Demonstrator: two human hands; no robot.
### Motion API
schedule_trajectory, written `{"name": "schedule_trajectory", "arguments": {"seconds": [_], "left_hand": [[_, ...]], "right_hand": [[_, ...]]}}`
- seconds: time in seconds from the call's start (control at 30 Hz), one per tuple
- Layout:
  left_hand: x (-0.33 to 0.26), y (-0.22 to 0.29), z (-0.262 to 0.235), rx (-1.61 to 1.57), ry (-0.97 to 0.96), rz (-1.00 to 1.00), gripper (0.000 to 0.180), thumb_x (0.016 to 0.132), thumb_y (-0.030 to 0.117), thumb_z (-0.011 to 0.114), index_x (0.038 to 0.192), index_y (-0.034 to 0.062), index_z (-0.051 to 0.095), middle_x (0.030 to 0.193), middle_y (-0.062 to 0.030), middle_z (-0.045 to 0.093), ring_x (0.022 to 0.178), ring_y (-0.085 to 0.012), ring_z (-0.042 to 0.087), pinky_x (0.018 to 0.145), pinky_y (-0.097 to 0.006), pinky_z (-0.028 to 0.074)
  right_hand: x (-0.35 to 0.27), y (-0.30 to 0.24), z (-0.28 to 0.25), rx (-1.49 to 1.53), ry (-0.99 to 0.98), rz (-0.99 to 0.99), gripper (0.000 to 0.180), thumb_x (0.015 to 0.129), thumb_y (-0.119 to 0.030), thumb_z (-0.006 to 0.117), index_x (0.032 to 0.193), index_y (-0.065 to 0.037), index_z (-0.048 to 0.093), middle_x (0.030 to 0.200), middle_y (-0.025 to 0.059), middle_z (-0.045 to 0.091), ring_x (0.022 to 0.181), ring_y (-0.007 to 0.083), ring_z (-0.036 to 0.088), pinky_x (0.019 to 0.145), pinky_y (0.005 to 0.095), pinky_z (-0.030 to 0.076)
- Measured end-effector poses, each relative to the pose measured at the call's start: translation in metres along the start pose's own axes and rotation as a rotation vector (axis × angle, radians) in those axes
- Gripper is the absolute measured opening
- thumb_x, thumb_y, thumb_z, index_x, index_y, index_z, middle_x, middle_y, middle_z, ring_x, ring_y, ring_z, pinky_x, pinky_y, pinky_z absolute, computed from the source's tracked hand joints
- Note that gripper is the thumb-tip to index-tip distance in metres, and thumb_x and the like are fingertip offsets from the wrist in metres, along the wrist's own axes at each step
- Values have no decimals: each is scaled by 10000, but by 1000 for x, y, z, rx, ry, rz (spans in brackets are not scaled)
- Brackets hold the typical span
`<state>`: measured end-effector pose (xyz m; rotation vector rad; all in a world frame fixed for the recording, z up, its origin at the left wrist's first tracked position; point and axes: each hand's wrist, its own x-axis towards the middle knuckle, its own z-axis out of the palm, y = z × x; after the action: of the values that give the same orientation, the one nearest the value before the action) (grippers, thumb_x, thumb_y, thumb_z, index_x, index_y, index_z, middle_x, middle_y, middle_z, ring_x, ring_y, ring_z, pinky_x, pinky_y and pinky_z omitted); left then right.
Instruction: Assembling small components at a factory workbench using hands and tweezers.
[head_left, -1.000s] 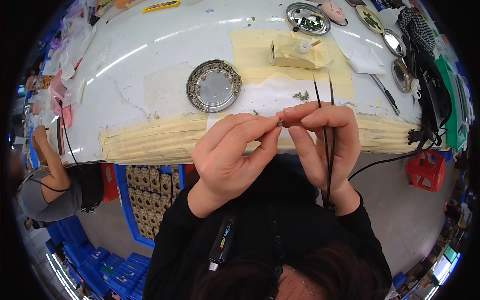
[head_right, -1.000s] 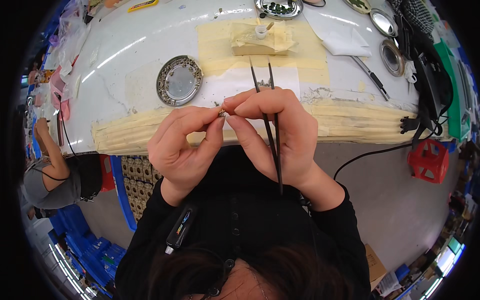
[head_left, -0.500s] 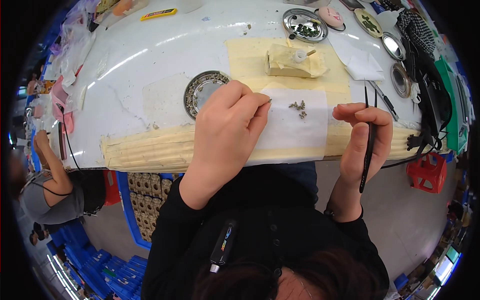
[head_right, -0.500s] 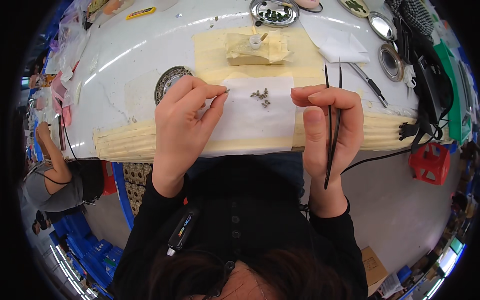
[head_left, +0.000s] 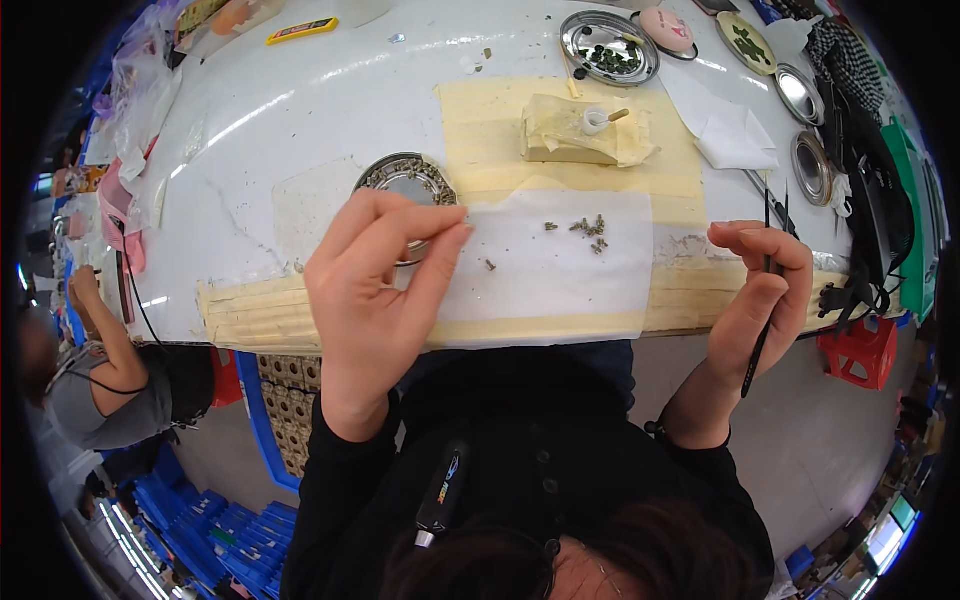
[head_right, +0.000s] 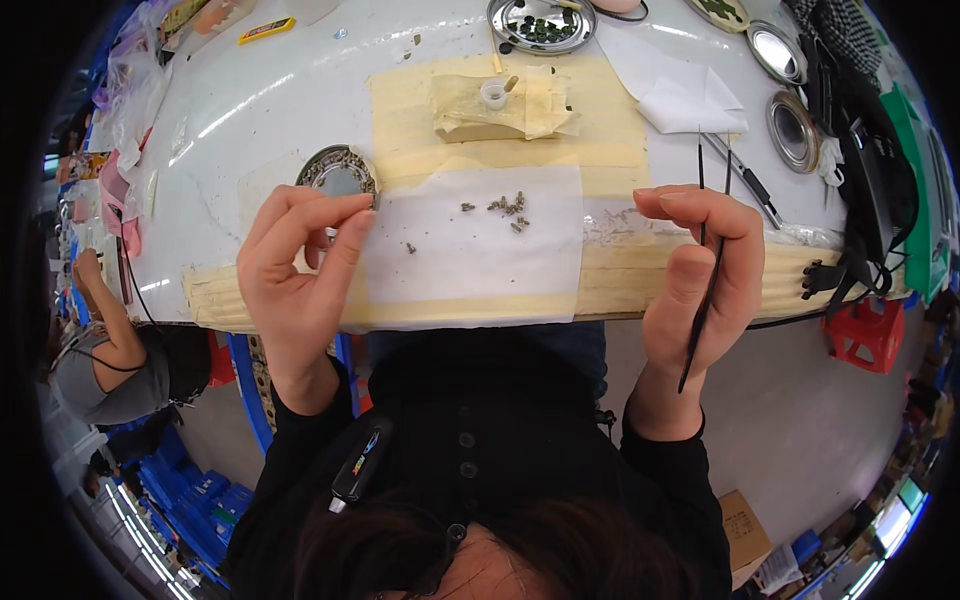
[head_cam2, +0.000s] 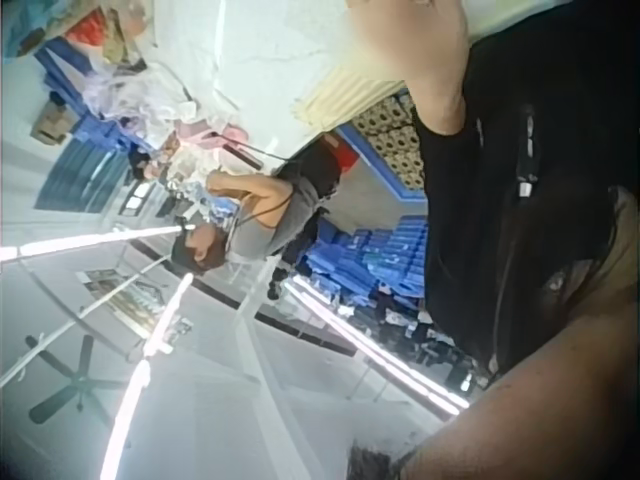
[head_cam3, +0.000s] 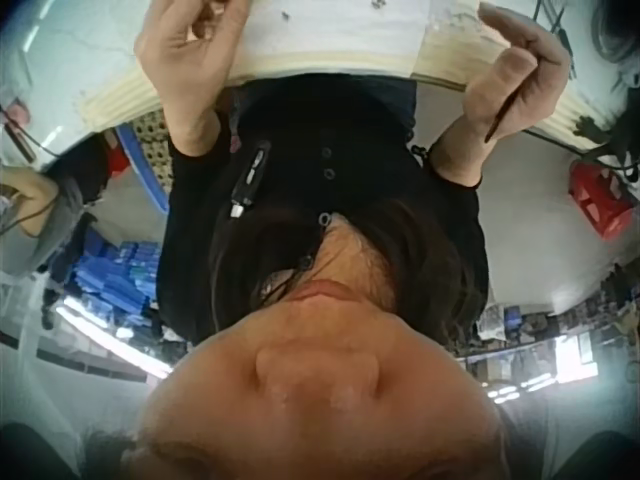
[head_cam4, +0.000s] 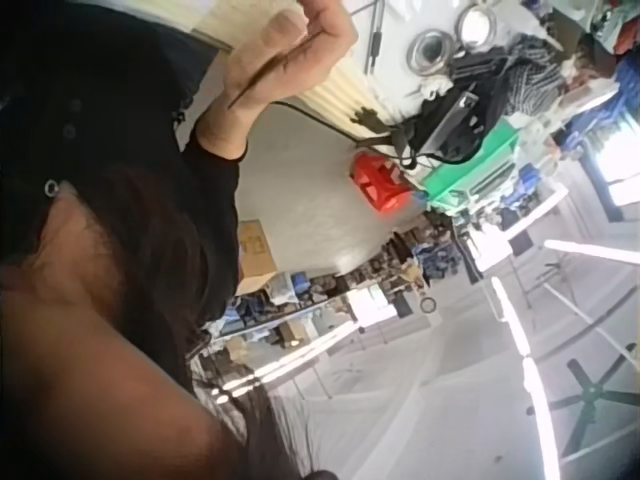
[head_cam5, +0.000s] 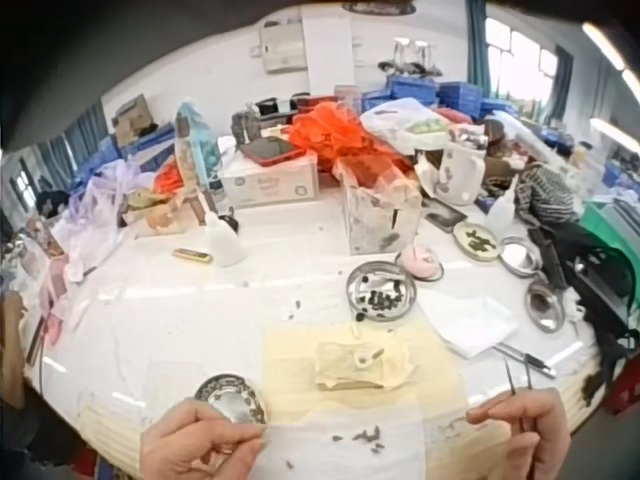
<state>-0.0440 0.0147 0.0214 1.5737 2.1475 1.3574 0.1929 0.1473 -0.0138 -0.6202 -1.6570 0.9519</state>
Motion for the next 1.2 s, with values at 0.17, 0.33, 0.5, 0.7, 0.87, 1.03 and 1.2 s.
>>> {"name": "schedule_trajectory", "arguments": {"seconds": [0.17, 0.33, 0.5, 0.7, 0.87, 1.03, 1.2], "left_hand": [[-9, -17, -23, 27, 207, -57, 102, 782, -5, 732, 877, 18, 703, 772, -17, 592, 639, -72, 440, 534, -213, 328], [-15, -28, -32, 49, 236, -94, 88, 795, -6, 721, 877, 13, 693, 778, -17, 595, 641, -78, 442, 534, -214, 335], [-18, -32, -36, 88, 130, -101, 86, 801, -16, 700, 882, 11, 698, 782, -30, 600, 637, -94, 443, 525, -229, 334], [-8, -38, -37, 182, 94, -56, 66, 795, 3, 697, 859, 18, 691, 768, -76, 593, 698, -204, 549, 613, -314, 431], [15, -47, -30, 286, 22, 77, 45, 799, 45, 703, 818, 27, 666, 763, -75, 584, 728, -231, 578, 632, -339, 456], [18, -46, -23, 295, -45, -12, 69, 802, 58, 702, 800, 25, 642, 758, -73, 579, 731, -231, 584, 652, -336, 464], [13, -47, -23, 249, -12, 76, 59, 818, 58, 683, 850, 13, 660, 771, -73, 602, 711, -211, 561, 641, -321, 432]], "right_hand": [[10, -16, -11, -613, -234, 207, 130, 952, -58, 560, 1061, 10, 582, 932, 139, 626, 829, 217, 613, 777, 325, 472], [28, -14, -11, -922, -465, -75, 305, 818, 104, 519, 1102, 5, 573, 880, 140, 529, 851, 326, 516, 767, 399, 427], [30, -7, -21, -1029, -531, -139, 494, 778, 143, 412, 1232, 8, 555, 945, 154, 488, 891, 308, 492, 837, 373, 410], [30, -14, -22, -998, -479, -121, 470, 813, 101, 498, 1259, -24, 580, 924, 143, 509, 898, 303, 504, 831, 375, 420], [30, -26, -15, -928, -441, -194, 304, 894, -8, 583, 1196, -19, 623, 885, 123, 523, 830, 281, 507, 770, 366, 427], [25, -29, -8, -834, -427, -225, 283, 844, 11, 635, 1125, -8, 654, 860, 110, 538, 790, 259, 511, 718, 342, 424], [14, -39, 20, -596, -376, -155, 198, 751, 18, 721, 945, -15, 692, 776, 78, 552, 731, 228, 525, 650, 324, 414]]}}
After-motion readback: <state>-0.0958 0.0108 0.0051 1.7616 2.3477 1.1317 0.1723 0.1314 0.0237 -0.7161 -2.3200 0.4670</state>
